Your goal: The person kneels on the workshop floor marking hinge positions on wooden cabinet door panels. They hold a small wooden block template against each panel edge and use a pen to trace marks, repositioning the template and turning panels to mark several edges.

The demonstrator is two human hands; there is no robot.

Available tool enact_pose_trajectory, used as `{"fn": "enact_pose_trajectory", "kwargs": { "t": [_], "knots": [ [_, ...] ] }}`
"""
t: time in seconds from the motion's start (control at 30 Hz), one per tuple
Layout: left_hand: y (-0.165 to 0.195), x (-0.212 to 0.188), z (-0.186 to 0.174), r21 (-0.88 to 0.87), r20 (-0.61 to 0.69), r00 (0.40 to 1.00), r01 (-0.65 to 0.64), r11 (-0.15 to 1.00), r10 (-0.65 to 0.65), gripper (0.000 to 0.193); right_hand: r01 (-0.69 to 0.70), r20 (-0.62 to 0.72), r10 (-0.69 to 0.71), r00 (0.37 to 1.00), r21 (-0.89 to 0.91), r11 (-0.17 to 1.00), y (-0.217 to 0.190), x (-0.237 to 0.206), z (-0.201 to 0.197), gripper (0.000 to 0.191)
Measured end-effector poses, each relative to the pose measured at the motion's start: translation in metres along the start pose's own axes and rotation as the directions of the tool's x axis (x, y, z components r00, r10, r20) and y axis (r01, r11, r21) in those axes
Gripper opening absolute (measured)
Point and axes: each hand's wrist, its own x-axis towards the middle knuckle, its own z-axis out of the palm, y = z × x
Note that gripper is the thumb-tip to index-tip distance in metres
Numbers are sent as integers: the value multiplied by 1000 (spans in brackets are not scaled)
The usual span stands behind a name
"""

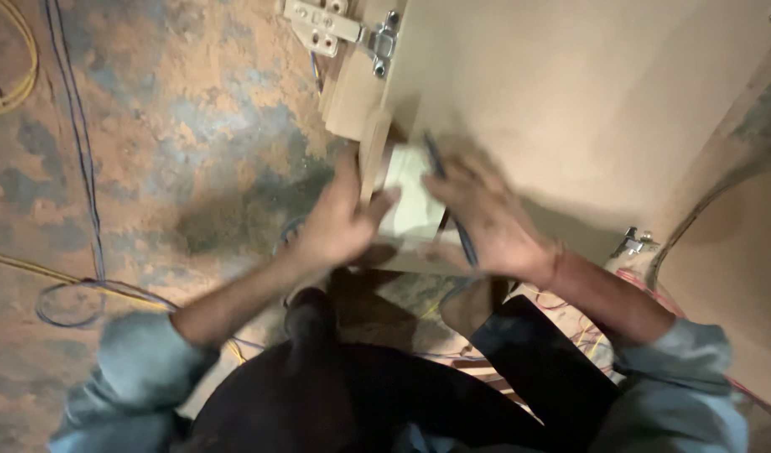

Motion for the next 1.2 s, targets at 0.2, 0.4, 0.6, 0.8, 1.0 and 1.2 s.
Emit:
{"fn": "enact_pose_trajectory", "kwargs": {
  "t": [0.2,0.4,0.6,0.8,1.0,1.2],
  "knots": [
    [17,21,-15,272,103,977,151,950,-185,63,-70,24,69,997,18,997,16,-12,24,120],
    [51,25,-42,505,213,899,235,830,-383,74,-27,-171,16,985,-62,998,13,-6,40,97],
    [17,15,-48,109,156,954,240,965,-255,86,-139,-99,138,985,-3,990,16,-9,41,94],
    [-21,-8,-43,-32,145,957,258,966,-251,85,58,-279,-56,959,1,998,24,-14,49,100],
    [-35,-47,-21,-42,205,966,171,984,-159,63,97,-193,-104,976,-45,994,14,-25,54,94],
    [-44,-51,-13,-263,203,979,80,962,-26,58,55,-190,-52,980,7,998,10,-30,54,88]
  ]
}}
